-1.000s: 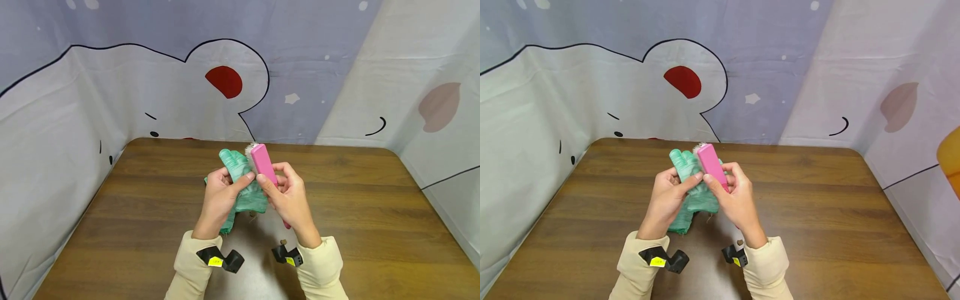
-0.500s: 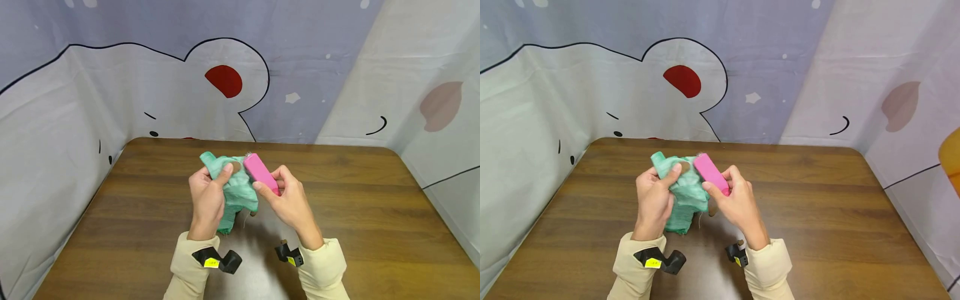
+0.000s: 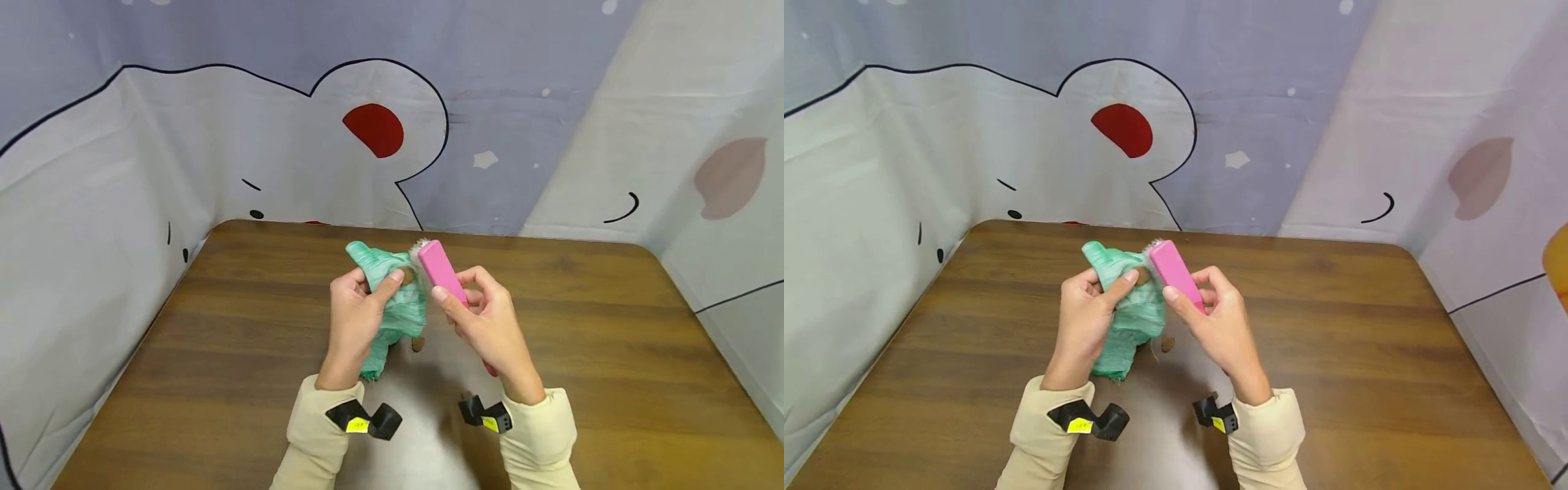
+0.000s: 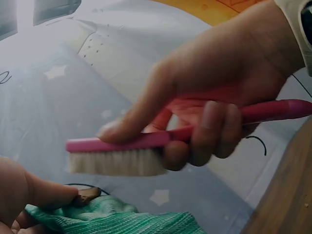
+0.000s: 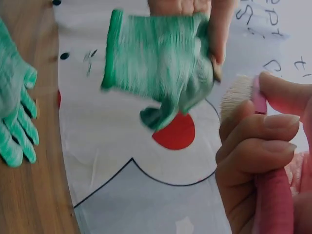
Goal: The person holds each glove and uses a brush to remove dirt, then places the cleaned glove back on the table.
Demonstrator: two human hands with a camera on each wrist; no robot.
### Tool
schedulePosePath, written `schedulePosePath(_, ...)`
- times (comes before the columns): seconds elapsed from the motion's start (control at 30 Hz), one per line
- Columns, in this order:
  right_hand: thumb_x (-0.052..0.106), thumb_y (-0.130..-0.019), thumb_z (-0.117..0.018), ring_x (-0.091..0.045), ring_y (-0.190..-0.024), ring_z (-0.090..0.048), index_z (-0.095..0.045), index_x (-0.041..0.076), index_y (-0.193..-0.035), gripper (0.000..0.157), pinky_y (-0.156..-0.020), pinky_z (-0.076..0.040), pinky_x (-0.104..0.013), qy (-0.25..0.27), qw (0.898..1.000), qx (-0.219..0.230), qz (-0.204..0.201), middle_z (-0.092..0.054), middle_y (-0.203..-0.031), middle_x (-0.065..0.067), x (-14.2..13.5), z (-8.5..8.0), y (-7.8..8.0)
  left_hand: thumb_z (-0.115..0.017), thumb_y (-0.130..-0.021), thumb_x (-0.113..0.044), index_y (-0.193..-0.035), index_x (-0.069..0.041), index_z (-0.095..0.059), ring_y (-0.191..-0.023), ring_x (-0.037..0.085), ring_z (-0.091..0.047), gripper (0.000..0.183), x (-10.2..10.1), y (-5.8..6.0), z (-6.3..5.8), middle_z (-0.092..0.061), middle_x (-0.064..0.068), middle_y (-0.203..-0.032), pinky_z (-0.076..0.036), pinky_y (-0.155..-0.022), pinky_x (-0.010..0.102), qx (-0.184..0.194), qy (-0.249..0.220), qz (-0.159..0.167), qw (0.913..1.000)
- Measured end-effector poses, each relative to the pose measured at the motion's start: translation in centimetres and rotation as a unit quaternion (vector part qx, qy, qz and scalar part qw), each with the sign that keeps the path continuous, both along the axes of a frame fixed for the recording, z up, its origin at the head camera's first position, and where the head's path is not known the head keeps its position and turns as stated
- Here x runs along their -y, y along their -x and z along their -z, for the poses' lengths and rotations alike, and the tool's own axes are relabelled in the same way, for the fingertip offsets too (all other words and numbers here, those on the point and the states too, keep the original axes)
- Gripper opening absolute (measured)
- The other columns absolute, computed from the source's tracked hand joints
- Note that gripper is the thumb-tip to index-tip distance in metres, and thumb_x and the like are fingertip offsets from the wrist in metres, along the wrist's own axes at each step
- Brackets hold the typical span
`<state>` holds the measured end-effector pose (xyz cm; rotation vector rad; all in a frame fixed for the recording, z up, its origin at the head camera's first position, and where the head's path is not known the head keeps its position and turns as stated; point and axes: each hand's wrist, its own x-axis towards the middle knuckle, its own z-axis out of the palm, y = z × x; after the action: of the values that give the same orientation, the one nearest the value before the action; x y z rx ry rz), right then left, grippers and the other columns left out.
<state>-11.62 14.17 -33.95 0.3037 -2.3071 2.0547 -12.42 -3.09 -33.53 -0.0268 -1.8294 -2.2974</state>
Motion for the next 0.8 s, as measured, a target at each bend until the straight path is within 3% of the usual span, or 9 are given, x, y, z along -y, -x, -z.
schedulePosePath(0.13, 0.014, -0.085, -0.065, -0.012, -0.042, -0.041, -0.05, 0.002, -0.101, 0.025, -0.036, -0.033, -0.022, 0.024, 0.999, -0.029, -0.005, -0.052, -0.06, -0.011, 0.6, -0.3, -0.3, -0.065, -0.083, -0.006, -0.094, 0.005, -0.064, -0.068, 0.015, -0.064, 0.015, -0.5, -0.2, 0.0, -0.067, 0.014, -0.08, -0.053, -0.061, 0.029, 0.01, 0.016, 0.039, 0.9991)
schedulePosePath(0.23, 0.013, -0.085, -0.065, -0.012, -0.042, -0.045, -0.05, 0.002, -0.102, 0.025, -0.037, -0.037, -0.023, 0.014, 0.999, -0.046, -0.001, -0.054, -0.063, -0.014, 1.0, -0.3, -0.3, -0.063, -0.085, -0.006, -0.097, 0.005, -0.063, -0.073, 0.017, -0.065, 0.016, -0.6, -0.4, 0.0, -0.068, 0.016, -0.086, -0.054, -0.065, 0.031, 0.006, 0.028, 0.067, 0.9973)
schedulePosePath(0.33, 0.015, -0.085, -0.066, -0.014, -0.046, -0.05, -0.052, 0.004, -0.101, 0.025, -0.039, -0.041, -0.025, -0.008, 0.998, -0.057, 0.014, -0.058, -0.067, -0.016, 1.2, -0.2, -0.3, -0.062, -0.085, -0.004, -0.098, 0.005, -0.063, -0.073, 0.018, -0.066, 0.016, -0.7, -0.5, 0.0, -0.068, 0.018, -0.087, -0.054, -0.065, 0.033, -0.004, 0.029, 0.069, 0.9972)
schedulePosePath(0.57, 0.02, -0.083, -0.069, -0.018, -0.051, -0.053, -0.05, 0.007, -0.094, 0.026, -0.04, -0.039, -0.027, -0.05, 0.997, -0.05, 0.013, -0.061, -0.07, -0.015, 1.1, -0.1, -0.3, -0.061, -0.08, 0.008, -0.093, 0.011, -0.063, -0.067, 0.017, -0.065, 0.014, -1.1, -0.4, 0.2, -0.067, 0.021, -0.081, -0.054, -0.061, 0.032, -0.031, -0.02, 0.006, 0.9993)
schedulePosePath(0.8, 0.028, -0.081, -0.071, -0.014, -0.053, -0.051, -0.049, 0.007, -0.089, 0.032, -0.044, -0.039, -0.027, -0.111, 0.994, -0.019, -0.007, -0.062, -0.067, -0.009, 0.7, 0.0, -0.3, -0.06, -0.075, 0.014, -0.098, 0.011, -0.062, -0.069, 0.021, -0.066, 0.023, -1.0, -0.1, 0.2, -0.067, 0.019, -0.082, -0.055, -0.062, 0.033, -0.003, -0.09, -0.047, 0.9948)
